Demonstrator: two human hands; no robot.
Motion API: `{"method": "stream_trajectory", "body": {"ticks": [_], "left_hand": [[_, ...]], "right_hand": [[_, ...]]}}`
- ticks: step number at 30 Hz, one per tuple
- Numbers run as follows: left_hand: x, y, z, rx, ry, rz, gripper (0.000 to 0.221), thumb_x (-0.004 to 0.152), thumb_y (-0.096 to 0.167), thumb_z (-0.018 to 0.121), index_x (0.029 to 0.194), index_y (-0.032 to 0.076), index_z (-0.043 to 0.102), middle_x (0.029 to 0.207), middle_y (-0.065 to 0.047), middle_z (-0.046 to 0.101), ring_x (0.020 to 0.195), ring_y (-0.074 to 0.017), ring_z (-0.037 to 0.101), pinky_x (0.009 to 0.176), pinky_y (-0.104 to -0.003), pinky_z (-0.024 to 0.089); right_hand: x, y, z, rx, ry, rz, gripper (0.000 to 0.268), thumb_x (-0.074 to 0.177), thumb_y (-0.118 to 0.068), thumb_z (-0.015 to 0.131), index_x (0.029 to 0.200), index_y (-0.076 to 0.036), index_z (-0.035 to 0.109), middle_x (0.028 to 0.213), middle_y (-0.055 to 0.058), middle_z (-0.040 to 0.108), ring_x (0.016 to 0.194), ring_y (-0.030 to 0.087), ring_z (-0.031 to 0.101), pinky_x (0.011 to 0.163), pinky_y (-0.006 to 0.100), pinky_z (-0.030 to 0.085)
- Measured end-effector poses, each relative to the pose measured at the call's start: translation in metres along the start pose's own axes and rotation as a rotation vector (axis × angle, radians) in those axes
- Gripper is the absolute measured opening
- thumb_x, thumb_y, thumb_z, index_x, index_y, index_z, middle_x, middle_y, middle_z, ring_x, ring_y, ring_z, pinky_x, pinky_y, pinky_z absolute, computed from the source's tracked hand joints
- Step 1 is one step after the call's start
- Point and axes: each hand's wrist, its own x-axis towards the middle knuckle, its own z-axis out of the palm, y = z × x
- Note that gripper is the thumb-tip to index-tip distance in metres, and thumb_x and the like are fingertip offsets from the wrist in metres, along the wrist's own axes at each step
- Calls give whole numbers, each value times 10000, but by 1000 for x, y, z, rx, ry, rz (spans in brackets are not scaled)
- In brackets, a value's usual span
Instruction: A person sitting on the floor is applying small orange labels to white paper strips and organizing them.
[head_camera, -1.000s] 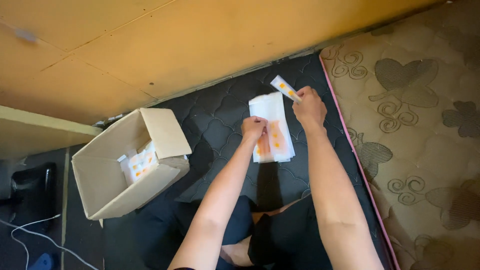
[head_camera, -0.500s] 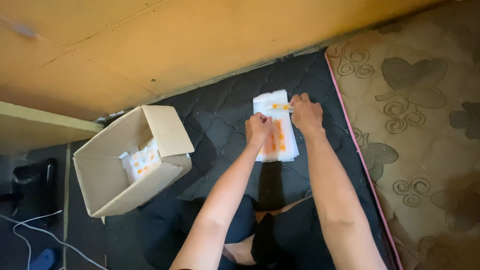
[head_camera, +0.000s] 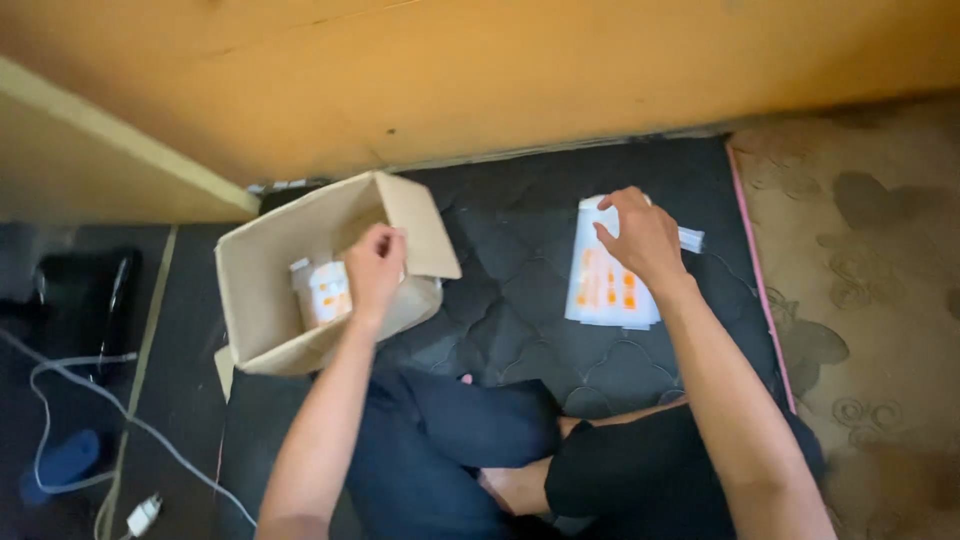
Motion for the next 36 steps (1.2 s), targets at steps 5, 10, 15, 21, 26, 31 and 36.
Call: {"method": "stream_trajectory", "body": {"ticks": [5, 10, 15, 21, 26, 31, 36], "left_hand": [[28, -115, -76, 207, -70, -139, 158, 966, 333, 680, 966, 199, 764, 765, -20, 737, 703, -216, 727, 693, -375, 552], [47, -197, -89, 299, -286, -132, 203, 897, 308, 729, 1054, 195, 790, 935, -58, 774, 907, -308, 742, 785, -420, 564], [36, -193, -79, 623, -1053, -117, 499, 917, 325, 537, 1185, -46, 738, 1255, -265, 707, 1204, -437, 655, 1041, -491, 512], [46, -300, -12, 617, -1044, -297, 1018, 733, 471, 861, 1571, 179, 362, 1679, -240, 148, 1380, -473, 480, 1149, -558, 415], [18, -278, -11, 603, -1108, -247, 950, 767, 437, 828, 1554, 152, 378, 1515, -190, 477, 1352, -415, 534, 1116, -564, 440], [22, -266, -12, 672, -1156, -209, 784, 743, 427, 816, 1436, 159, 563, 1360, -152, 649, 1269, -363, 608, 1036, -580, 494], [29, -280, 1, 583, -1143, -225, 872, 682, 513, 879, 1424, 192, 552, 1442, -186, 543, 1326, -383, 556, 1097, -556, 464]], "right_hand": [[-16, -112, 17, 69, 73, -355, 212, 889, -201, 753, 1092, -175, 694, 1048, 50, 687, 917, 362, 724, 799, 452, 564], [3, -232, 74, 278, 143, -587, 120, 916, -227, 747, 1024, -207, 698, 976, -1, 701, 940, 264, 726, 772, 361, 561], [49, -347, 146, 101, -438, -527, 74, 910, -220, 687, 967, -191, 725, 971, 22, 748, 976, 350, 721, 822, 501, 574], [97, -328, 339, -327, -676, -489, 450, 752, -80, 767, 1195, -155, 738, 1188, 157, 690, 1027, 399, 719, 837, 602, 567], [82, -311, 328, -393, -873, -359, 509, 753, -174, 846, 1241, -139, 704, 1215, 140, 704, 1117, 378, 690, 909, 625, 537], [76, -325, 289, -439, -996, -270, 397, 724, -304, 916, 1068, -157, 784, 1156, 113, 756, 1119, 360, 703, 938, 613, 540], [76, -309, 314, -498, -1024, -295, 372, 733, -283, 916, 1060, -155, 792, 1155, 132, 736, 1126, 378, 696, 932, 639, 534]]}}
